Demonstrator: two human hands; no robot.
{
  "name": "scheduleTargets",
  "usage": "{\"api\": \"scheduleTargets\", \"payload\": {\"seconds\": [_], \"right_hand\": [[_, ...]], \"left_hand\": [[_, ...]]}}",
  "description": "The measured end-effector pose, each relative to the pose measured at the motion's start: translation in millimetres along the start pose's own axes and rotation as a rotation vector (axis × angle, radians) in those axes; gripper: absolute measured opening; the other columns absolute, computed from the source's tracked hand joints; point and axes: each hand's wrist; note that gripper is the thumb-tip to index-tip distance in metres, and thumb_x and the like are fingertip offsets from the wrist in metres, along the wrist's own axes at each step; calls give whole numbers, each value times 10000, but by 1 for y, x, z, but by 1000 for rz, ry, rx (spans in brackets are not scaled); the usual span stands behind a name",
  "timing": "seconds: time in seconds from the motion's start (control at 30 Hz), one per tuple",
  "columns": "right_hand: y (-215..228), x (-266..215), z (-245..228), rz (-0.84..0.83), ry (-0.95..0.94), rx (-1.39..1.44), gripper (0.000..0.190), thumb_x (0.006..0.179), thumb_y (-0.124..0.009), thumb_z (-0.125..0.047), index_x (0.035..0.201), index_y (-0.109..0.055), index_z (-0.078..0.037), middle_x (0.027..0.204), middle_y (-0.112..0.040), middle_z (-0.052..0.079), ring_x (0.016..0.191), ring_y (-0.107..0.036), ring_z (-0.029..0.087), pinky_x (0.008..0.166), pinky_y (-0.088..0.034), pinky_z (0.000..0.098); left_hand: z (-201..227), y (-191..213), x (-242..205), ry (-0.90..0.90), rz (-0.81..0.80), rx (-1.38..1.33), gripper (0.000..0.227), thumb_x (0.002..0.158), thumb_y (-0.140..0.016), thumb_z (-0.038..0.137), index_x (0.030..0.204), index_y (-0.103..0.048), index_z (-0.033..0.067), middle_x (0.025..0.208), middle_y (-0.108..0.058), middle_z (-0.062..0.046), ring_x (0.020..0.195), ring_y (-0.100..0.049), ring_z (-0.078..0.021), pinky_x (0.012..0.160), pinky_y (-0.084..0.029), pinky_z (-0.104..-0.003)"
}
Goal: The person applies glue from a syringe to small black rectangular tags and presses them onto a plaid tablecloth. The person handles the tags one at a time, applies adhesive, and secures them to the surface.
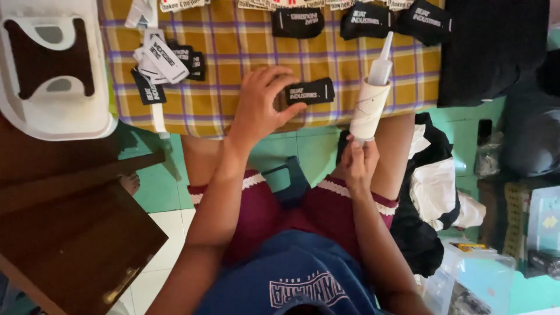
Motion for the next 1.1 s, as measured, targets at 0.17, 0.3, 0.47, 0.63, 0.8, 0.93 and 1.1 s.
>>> {"api": "scheduleTargets", "payload": {"seconds": [0.17, 0.3, 0.47, 0.63, 0.8, 0.93, 1.1], "right_hand": [[8, 24, -34, 32, 116, -296, 363, 1083, -437, -267, 994, -686, -18, 585, -557, 81, 507, -561, 186, 463, -411, 294], [13, 57, -112, -117, 357, -839, 143, 1070, -524, -39, 983, -637, -24, 788, -480, 104, 811, -512, 385, 725, -454, 435], [45, 123, -72, -171, 589, -941, 281, 1148, -551, -198, 1256, -679, 27, 984, -603, 184, 1030, -555, 454, 1028, -392, 556], [44, 145, -57, -211, 634, -1092, 238, 1145, -669, -223, 1249, -741, -20, 1168, -652, 178, 1315, -531, 448, 1190, -186, 621], [8, 125, -94, -113, 521, -1097, 473, 1006, -729, 48, 1448, -569, -8, 1486, -494, 242, 1442, -333, 507, 1158, -153, 667], [-11, 111, -107, -125, 560, -973, 361, 1036, -638, 15, 1396, -624, 1, 1329, -554, 217, 1283, -539, 466, 1107, -397, 562], [-50, 112, -102, -390, 342, -980, 331, 1088, -649, -296, 1354, -671, -100, 1046, -712, 143, 958, -715, 402, 817, -558, 513]], "left_hand": [[13, -14, -3, -73, -45, 141, 588, 822, -908, 372, 1326, -670, 186, 1238, -693, -54, 1237, -607, -316, 1100, -371, -566], [9, -20, -4, -75, 2, 112, 466, 894, -866, 292, 1312, -692, 182, 1171, -732, -41, 1186, -627, -287, 1118, -379, -560], [5, -20, -1, -43, -72, 117, 498, 885, -873, 281, 1333, -675, 190, 1187, -712, -37, 1203, -610, -267, 1122, -364, -560], [0, -27, -3, -88, -46, 202, 583, 792, -911, 325, 1313, -674, 215, 1159, -720, -21, 1171, -622, -248, 1102, -381, -543], [0, -29, -1, -69, -53, 138, 501, 747, -933, 268, 1189, -704, 206, 1109, -735, -18, 1106, -643, -251, 1093, -395, -545], [2, -27, 1, -37, -59, 116, 451, 721, -931, 263, 1082, -666, 208, 1067, -714, -1, 1109, -638, -258, 1087, -403, -545], [4, -25, 5, -9, -100, 81, 454, 741, -924, 236, 1023, -569, 204, 991, -701, -12, 1115, -638, -254, 1114, -376, -542]]}}
Point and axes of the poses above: each hand's wrist, its own x-axis towards the middle knuckle, its own y-axis out of the back of the hand, z = x × y
